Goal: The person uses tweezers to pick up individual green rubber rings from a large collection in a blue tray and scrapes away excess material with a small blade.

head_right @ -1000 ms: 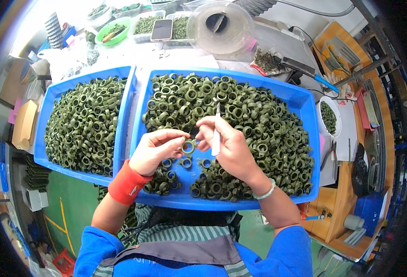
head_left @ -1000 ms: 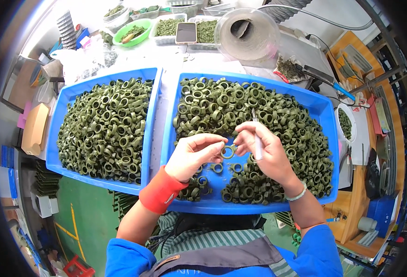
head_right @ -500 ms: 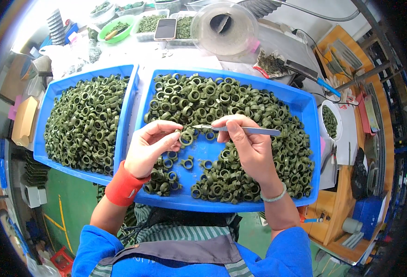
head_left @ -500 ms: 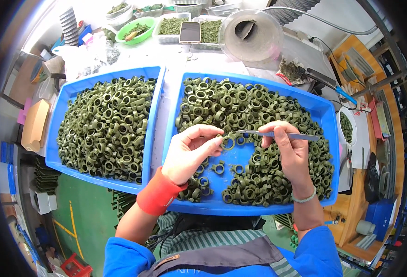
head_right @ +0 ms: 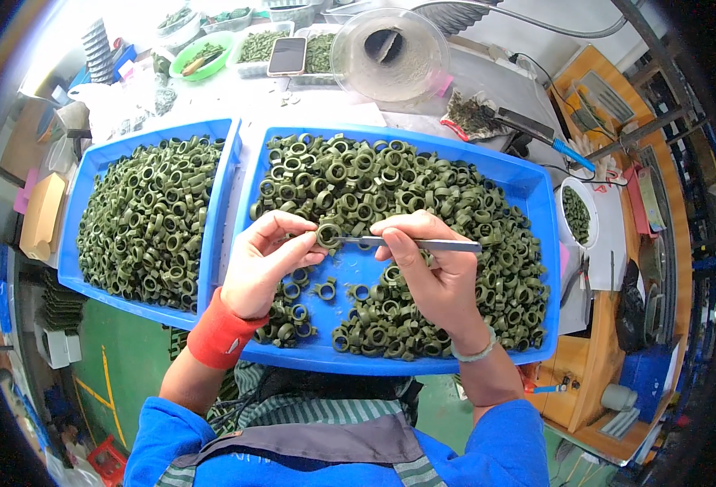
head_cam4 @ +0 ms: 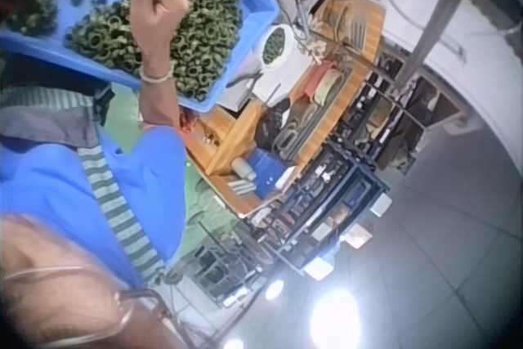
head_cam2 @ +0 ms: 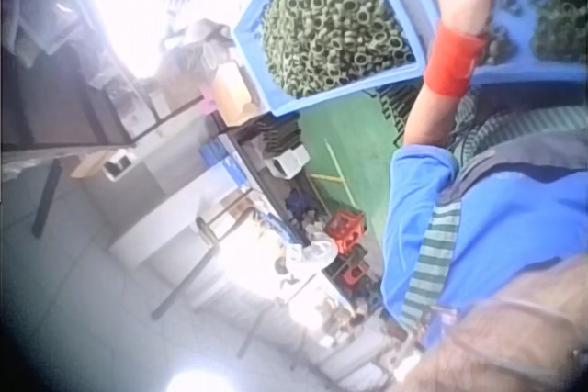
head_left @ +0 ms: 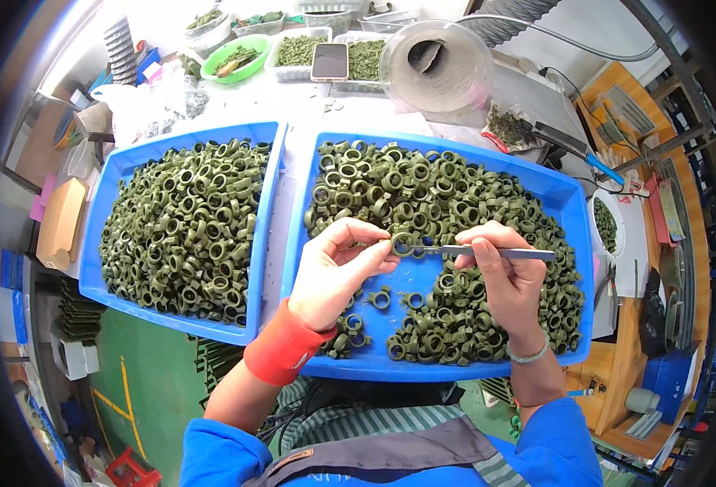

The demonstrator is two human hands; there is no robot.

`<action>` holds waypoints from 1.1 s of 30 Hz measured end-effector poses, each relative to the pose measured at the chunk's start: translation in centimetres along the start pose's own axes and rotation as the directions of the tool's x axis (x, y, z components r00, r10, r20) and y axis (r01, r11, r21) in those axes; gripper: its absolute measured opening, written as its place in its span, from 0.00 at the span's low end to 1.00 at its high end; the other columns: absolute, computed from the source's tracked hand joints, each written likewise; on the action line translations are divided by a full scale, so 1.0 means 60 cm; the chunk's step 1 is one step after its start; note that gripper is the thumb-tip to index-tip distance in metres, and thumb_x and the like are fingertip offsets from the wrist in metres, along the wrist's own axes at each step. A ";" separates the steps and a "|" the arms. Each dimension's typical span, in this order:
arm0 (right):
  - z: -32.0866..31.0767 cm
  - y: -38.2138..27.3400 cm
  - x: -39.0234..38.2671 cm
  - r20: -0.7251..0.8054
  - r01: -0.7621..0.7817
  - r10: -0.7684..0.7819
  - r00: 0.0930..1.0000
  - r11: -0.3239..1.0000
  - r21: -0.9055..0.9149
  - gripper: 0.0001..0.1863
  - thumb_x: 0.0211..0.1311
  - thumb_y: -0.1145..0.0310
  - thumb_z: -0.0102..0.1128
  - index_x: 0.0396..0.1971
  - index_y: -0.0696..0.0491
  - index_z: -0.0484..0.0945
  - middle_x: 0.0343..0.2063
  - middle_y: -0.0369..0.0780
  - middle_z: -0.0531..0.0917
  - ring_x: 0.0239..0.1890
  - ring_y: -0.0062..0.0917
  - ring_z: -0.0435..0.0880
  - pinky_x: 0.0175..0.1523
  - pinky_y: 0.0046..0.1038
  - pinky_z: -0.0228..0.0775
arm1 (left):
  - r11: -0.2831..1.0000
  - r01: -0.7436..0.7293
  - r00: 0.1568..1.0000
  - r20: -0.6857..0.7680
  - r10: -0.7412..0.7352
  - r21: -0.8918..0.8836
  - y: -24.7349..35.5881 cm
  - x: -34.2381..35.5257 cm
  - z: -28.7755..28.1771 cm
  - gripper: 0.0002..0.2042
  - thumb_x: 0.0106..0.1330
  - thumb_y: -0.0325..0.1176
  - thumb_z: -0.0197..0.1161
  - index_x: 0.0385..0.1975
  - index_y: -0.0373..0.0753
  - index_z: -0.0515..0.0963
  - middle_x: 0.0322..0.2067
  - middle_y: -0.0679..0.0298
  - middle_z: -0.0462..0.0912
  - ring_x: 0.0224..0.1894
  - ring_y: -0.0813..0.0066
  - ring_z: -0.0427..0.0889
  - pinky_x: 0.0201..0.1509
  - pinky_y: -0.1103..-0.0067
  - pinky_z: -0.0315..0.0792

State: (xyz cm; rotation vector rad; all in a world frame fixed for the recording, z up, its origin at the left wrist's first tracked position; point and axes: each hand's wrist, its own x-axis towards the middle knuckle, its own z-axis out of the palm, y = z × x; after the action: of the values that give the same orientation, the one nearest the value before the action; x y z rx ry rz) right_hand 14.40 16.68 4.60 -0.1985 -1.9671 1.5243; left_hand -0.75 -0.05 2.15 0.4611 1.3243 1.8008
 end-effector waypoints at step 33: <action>0.029 0.000 -0.009 -0.067 0.194 -0.223 0.972 0.935 -0.295 0.11 0.72 0.73 0.52 0.48 0.60 0.77 0.34 0.43 0.87 0.30 0.23 0.85 0.35 0.22 0.77 | 0.989 -0.098 0.989 -0.117 0.085 -0.109 -0.032 0.005 0.027 0.06 0.67 0.22 0.62 0.42 0.32 0.76 0.39 0.60 0.83 0.42 0.72 0.85 0.49 0.77 0.80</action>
State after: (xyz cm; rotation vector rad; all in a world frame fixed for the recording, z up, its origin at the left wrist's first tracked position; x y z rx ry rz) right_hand 13.85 14.96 4.18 -0.1759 -2.0501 1.0711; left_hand 1.01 1.34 0.98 0.3675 1.2848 1.9929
